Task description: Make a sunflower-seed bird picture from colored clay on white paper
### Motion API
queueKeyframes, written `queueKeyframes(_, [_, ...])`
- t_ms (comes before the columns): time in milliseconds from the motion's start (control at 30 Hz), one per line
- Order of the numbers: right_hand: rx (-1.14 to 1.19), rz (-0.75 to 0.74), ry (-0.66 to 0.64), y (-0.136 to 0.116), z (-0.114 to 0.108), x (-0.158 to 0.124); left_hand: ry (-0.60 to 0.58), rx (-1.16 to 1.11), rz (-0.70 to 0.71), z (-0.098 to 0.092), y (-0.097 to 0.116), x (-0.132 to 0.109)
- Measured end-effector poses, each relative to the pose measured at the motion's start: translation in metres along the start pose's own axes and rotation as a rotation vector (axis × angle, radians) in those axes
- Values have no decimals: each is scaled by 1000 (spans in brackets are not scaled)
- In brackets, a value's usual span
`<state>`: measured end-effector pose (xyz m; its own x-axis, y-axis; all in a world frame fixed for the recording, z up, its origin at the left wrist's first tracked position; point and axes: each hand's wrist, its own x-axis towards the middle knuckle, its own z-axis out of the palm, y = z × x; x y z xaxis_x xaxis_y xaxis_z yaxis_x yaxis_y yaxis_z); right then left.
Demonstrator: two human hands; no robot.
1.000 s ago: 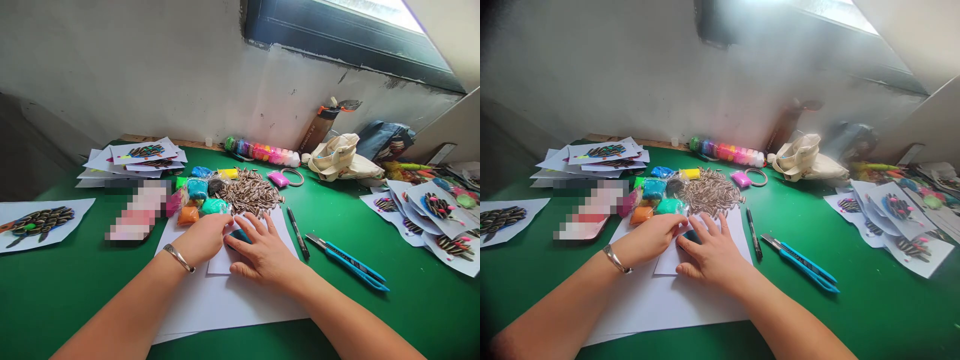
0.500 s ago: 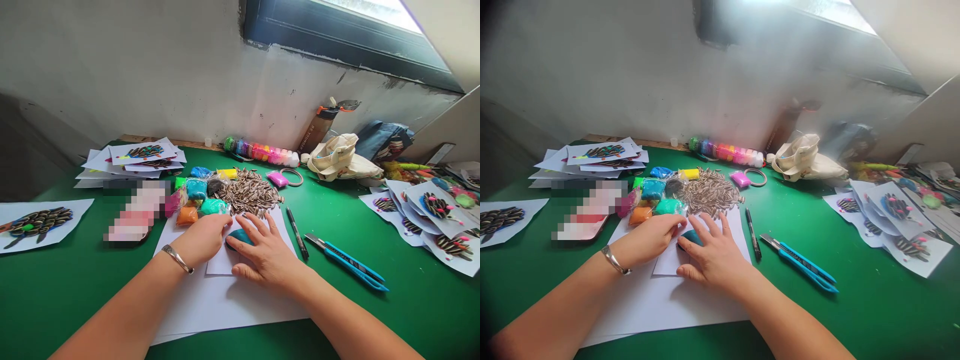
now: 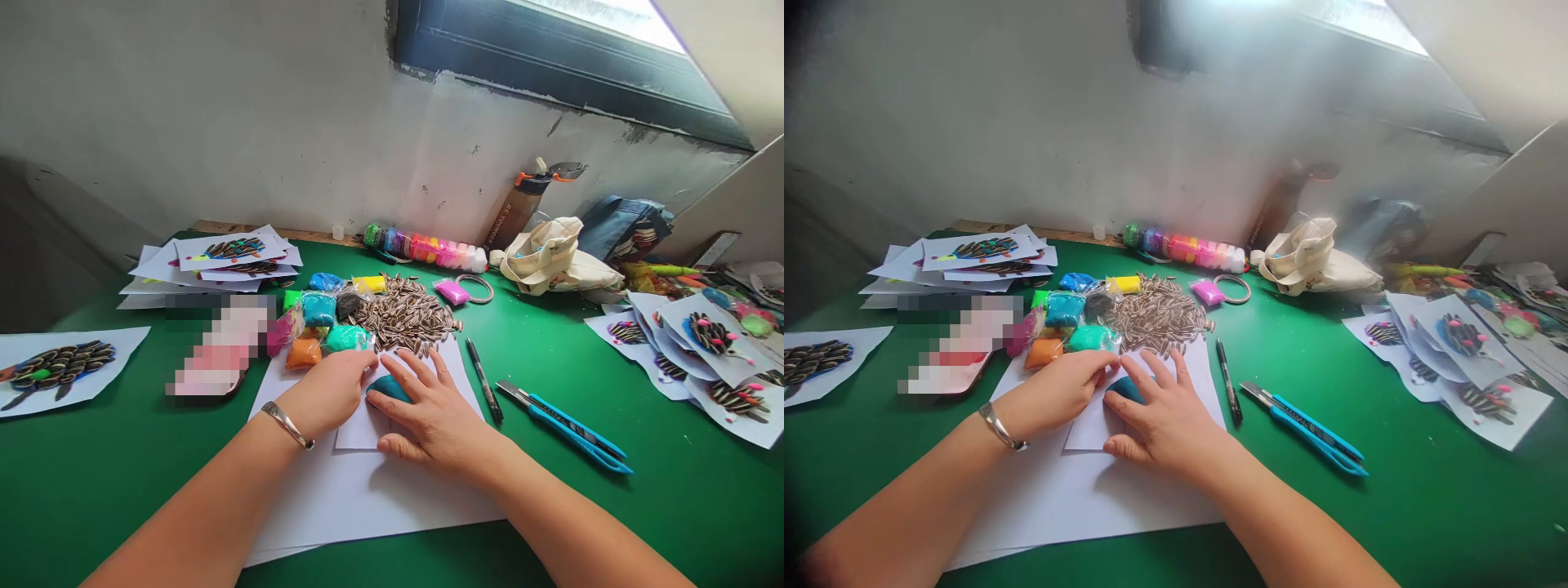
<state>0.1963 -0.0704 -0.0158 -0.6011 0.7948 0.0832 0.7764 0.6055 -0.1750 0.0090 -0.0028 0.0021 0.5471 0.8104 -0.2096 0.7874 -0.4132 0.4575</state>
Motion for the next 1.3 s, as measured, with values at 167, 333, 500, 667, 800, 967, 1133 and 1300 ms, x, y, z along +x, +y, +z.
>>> queueKeyframes(167, [33,53,27,17,-5,-13,-11,-4,-19,-2,2,0])
queueKeyframes(333, [167,78,-27,32,-18,-25,-15,-1,-21,-2,2,-1])
queueKeyframes(500, [213,79,-125,32,-26,-26,-17,-4,-38,-2,3,-1])
queueKeyframes(667, [184,41,-190,31,-25,-25,-20,5,-56,-2,4,1])
queueKeyframes(800, [171,14,-201,31,-25,-25,-14,2,-51,-1,3,1])
queueKeyframes(967, [170,8,-196,30,-27,-27,-12,-3,-53,-2,5,1])
queueKeyframes(1133, [208,43,-177,30,-27,-28,-14,-3,-58,-3,7,0])
queueKeyframes(1300, [178,22,-211,26,-24,-25,-21,7,-68,-2,6,-1])
